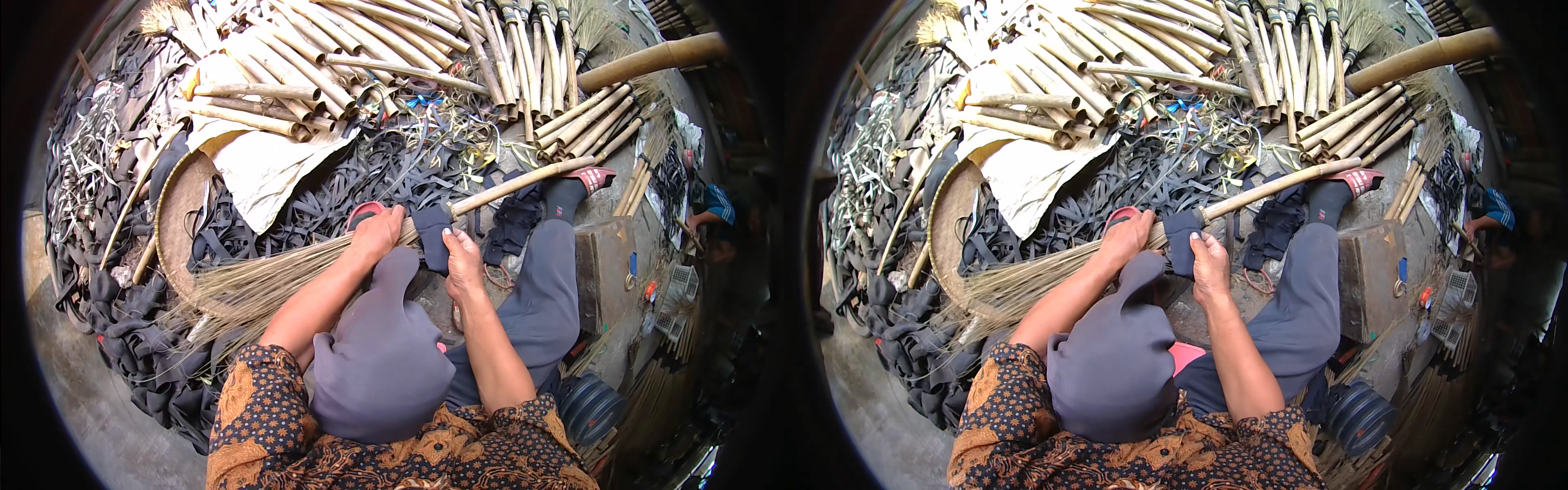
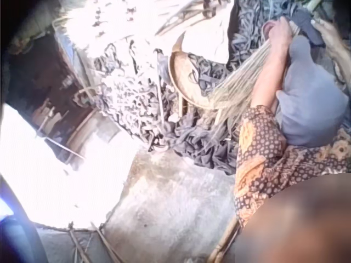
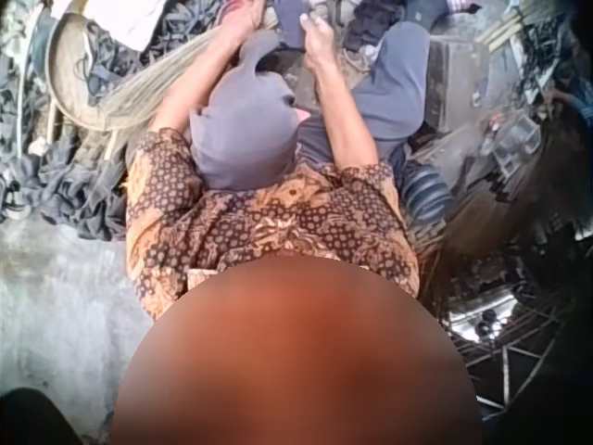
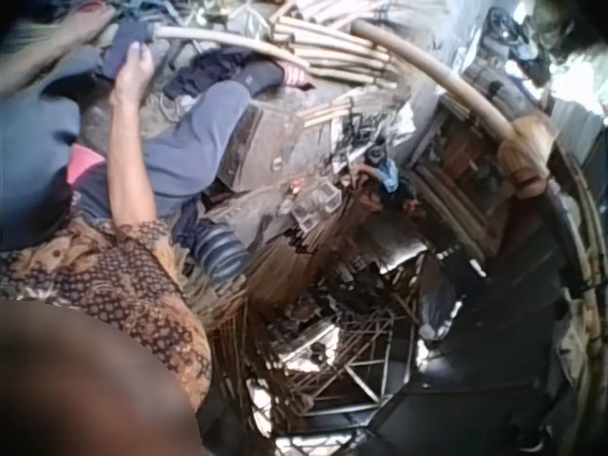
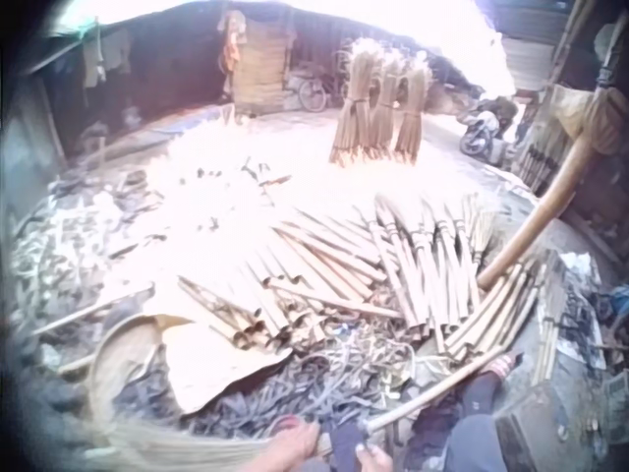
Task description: The person sits on the floor and assembles brooms by wrapping black rubber strips around the junction of bamboo handles and straw bristles. They repeatedly pick up a handle, wrap the strip tightly, and use a knife to cut the strip before moving to the next broom.
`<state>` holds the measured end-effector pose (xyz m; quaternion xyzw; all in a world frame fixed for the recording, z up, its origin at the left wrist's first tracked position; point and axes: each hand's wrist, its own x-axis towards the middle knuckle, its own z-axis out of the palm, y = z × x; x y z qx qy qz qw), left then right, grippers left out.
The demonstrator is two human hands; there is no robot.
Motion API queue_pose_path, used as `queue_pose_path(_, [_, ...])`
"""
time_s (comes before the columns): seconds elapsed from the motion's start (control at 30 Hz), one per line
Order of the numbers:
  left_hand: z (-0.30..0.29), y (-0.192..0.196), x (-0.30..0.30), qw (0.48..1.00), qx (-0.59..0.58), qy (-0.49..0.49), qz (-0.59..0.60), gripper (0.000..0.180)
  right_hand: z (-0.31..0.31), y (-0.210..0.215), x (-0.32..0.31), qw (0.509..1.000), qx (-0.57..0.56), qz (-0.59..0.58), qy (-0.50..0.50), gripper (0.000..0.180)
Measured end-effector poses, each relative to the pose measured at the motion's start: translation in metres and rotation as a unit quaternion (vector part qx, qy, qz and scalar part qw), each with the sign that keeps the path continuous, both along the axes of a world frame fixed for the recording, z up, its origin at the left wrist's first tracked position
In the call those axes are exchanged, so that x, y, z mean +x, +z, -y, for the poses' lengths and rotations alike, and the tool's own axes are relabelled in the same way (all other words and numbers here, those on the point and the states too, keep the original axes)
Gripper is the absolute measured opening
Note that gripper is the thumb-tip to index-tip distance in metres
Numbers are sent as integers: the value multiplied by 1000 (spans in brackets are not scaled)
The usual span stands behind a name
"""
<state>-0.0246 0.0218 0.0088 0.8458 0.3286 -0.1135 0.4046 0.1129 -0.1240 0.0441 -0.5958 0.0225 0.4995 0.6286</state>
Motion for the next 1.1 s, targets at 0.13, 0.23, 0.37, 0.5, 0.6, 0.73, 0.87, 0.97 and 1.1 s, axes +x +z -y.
queue_pose_path(0.13, [-8,-2,0,990,-114,-47,-62,80,11,-4,7,1000,-12,-4,-1,20])
queue_pose_path(0.23, [10,-10,-2,997,52,-53,-26,75,12,-6,9,999,-29,-17,18,20])
queue_pose_path(0.37, [23,-14,-7,991,74,53,93,77,13,-11,7,998,-53,-34,24,21])
queue_pose_path(0.5, [20,0,-11,990,21,67,121,78,15,-13,6,998,-45,-31,27,21])
queue_pose_path(0.6, [18,7,-10,992,29,51,115,72,16,-15,8,998,-43,-28,21,22])
queue_pose_path(0.73, [19,1,-9,991,83,23,101,67,21,-17,10,997,-68,-17,22,22])
queue_pose_path(0.87, [21,-10,-6,991,114,28,65,68,29,-21,9,994,-108,-17,23,20])
queue_pose_path(0.97, [23,-10,-4,991,117,41,52,67,37,-26,6,994,-96,-14,57,25])
queue_pose_path(1.1, [17,-2,-2,995,65,58,54,73,52,-39,-1,989,-118,25,89,26])
